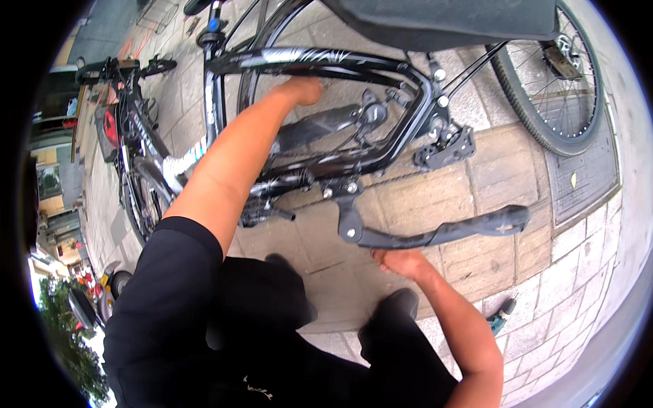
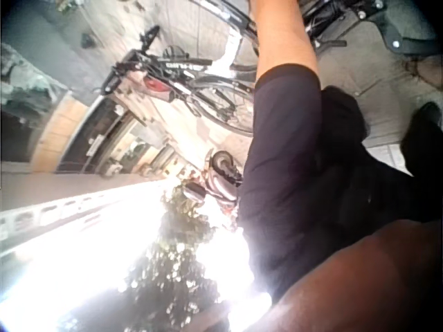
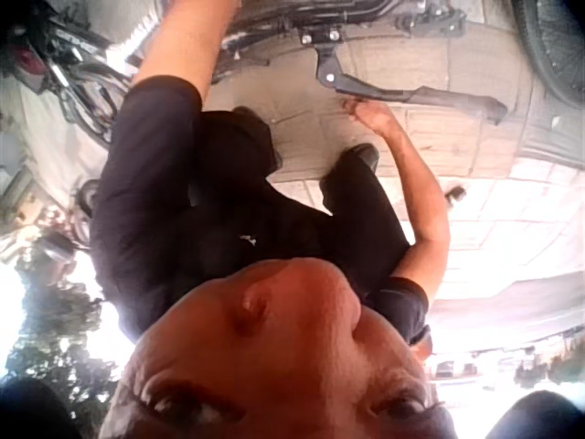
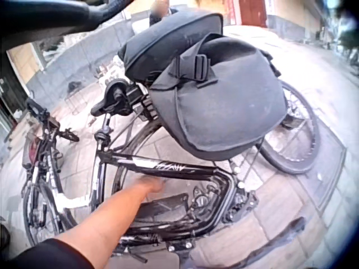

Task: The person removes a bicycle tire from the rim, inspects the inner tube, and reassembles the tire onto the wheel. They manipulate the tire and tube by hand, then walk into a shop area and pick up a small metal part from a container.

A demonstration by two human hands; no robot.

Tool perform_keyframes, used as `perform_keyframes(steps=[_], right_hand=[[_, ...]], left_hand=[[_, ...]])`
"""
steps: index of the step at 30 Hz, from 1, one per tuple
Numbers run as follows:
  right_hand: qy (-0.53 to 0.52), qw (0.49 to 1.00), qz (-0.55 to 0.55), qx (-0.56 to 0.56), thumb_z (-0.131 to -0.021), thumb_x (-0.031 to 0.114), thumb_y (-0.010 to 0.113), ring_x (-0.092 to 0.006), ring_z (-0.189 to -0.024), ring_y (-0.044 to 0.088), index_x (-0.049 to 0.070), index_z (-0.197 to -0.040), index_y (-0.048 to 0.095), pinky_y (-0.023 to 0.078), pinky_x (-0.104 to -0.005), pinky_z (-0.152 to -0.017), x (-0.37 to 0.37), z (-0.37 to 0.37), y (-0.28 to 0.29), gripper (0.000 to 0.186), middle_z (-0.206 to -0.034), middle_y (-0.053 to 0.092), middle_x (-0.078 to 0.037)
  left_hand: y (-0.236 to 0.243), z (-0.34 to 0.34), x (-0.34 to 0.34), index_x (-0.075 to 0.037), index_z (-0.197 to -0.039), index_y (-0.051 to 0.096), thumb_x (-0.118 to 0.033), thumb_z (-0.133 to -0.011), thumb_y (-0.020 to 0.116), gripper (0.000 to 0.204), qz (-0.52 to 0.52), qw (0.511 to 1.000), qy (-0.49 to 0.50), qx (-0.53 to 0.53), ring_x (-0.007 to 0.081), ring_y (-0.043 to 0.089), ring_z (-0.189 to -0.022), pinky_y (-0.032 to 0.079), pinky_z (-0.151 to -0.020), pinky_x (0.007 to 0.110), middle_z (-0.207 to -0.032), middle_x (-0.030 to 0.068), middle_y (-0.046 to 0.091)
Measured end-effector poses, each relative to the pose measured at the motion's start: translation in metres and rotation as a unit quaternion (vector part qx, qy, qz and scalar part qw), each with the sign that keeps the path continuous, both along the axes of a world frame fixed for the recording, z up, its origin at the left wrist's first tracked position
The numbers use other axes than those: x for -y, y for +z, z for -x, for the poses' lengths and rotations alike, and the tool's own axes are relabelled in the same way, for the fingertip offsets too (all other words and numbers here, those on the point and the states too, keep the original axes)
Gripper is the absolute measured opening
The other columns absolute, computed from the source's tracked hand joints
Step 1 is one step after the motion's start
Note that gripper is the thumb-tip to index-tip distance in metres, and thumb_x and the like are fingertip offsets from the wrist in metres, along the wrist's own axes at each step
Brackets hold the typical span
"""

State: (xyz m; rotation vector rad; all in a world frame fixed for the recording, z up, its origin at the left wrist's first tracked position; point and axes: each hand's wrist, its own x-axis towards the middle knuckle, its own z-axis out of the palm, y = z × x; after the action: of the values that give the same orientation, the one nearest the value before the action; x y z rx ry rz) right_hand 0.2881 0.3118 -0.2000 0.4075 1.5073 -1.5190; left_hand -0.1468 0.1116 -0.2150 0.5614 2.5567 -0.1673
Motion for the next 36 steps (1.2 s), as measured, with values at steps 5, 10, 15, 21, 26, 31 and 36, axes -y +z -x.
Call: perform_keyframes(steps=[5,10,15,21,26,31,36], right_hand=[[-0.051,0.997,-0.044,0.024,-0.094,0.011,0.062,-0.0148,-0.063,0.064,-0.001,-0.092,0.065,0.052,-0.0303,-0.060,-0.017,-0.010,0.017,0.012,-0.073,0.067,-0.007],[-0.097,0.993,-0.018,0.069,-0.094,0.003,0.062,-0.0140,-0.068,0.068,-0.002,-0.098,0.067,0.057,-0.0284,-0.064,-0.018,-0.009,0.012,0.008,-0.079,0.069,-0.007],[-0.091,0.995,-0.026,0.008,-0.095,0.014,0.065,-0.0117,-0.066,0.066,0.000,-0.104,0.071,0.055,-0.0280,-0.059,-0.022,-0.011,0.001,0.018,-0.075,0.068,-0.006],[-0.067,0.997,-0.041,-0.015,-0.095,0.012,0.062,-0.0126,-0.066,0.066,-0.001,-0.104,0.071,0.055,-0.0287,-0.061,-0.017,-0.002,0.009,0.019,-0.075,0.067,-0.006],[-0.056,0.996,-0.067,0.014,-0.094,0.006,0.061,-0.0134,-0.071,0.067,-0.002,-0.103,0.068,0.057,-0.0288,-0.065,-0.020,0.001,0.022,0.014,-0.082,0.068,-0.006],[-0.061,0.992,-0.088,0.062,-0.093,0.010,0.062,-0.0144,-0.073,0.067,-0.001,-0.107,0.068,0.057,-0.0301,-0.067,-0.024,-0.011,0.030,0.018,-0.087,0.068,-0.008],[-0.104,0.990,-0.085,0.048,-0.090,0.022,0.068,-0.0150,-0.064,0.064,0.001,-0.088,0.070,0.053,-0.0323,-0.063,-0.011,-0.019,0.026,0.022,-0.072,0.067,-0.006]], left_hand=[[0.010,0.007,-0.045,-0.003,-0.123,0.059,-0.028,-0.100,0.054,0.034,-0.176,0.975,0.068,-0.120,0.0455,0.059,-0.122,0.043,-0.105,0.056,-0.131,0.0294,0.059],[-0.031,0.044,-0.028,0.003,-0.108,0.064,-0.027,-0.097,0.062,0.032,-0.223,0.960,0.066,-0.158,0.0452,0.065,-0.111,0.050,-0.096,0.050,-0.111,0.0301,0.067],[-0.038,0.055,-0.032,0.004,-0.099,0.068,-0.024,-0.096,0.064,0.028,-0.218,0.962,0.074,-0.148,0.0436,0.067,-0.106,0.051,-0.094,0.050,-0.104,0.0292,0.070],[-0.049,0.054,-0.022,0.001,-0.109,0.069,-0.023,-0.096,0.062,0.028,-0.276,0.945,0.065,-0.161,0.0448,0.066,-0.107,0.050,-0.097,0.048,-0.105,0.0304,0.068],[-0.040,0.063,-0.030,0.001,-0.112,0.069,-0.020,-0.094,0.065,0.028,-0.250,0.956,0.021,-0.152,0.0435,0.062,-0.113,0.049,-0.100,0.046,-0.110,0.0300,0.067],[-0.010,0.043,-0.038,0.005,-0.104,0.068,-0.020,-0.096,0.063,0.027,-0.208,0.968,-0.014,-0.137,0.0451,0.067,-0.105,0.051,-0.094,0.049,-0.106,0.0296,0.070],[-0.019,0.045,-0.023,0.002,-0.104,0.062,-0.022,-0.100,0.057,0.025,-0.239,0.964,0.037,-0.112,0.0453,0.068,-0.105,0.051,-0.093,0.051,-0.105,0.0267,0.070]])
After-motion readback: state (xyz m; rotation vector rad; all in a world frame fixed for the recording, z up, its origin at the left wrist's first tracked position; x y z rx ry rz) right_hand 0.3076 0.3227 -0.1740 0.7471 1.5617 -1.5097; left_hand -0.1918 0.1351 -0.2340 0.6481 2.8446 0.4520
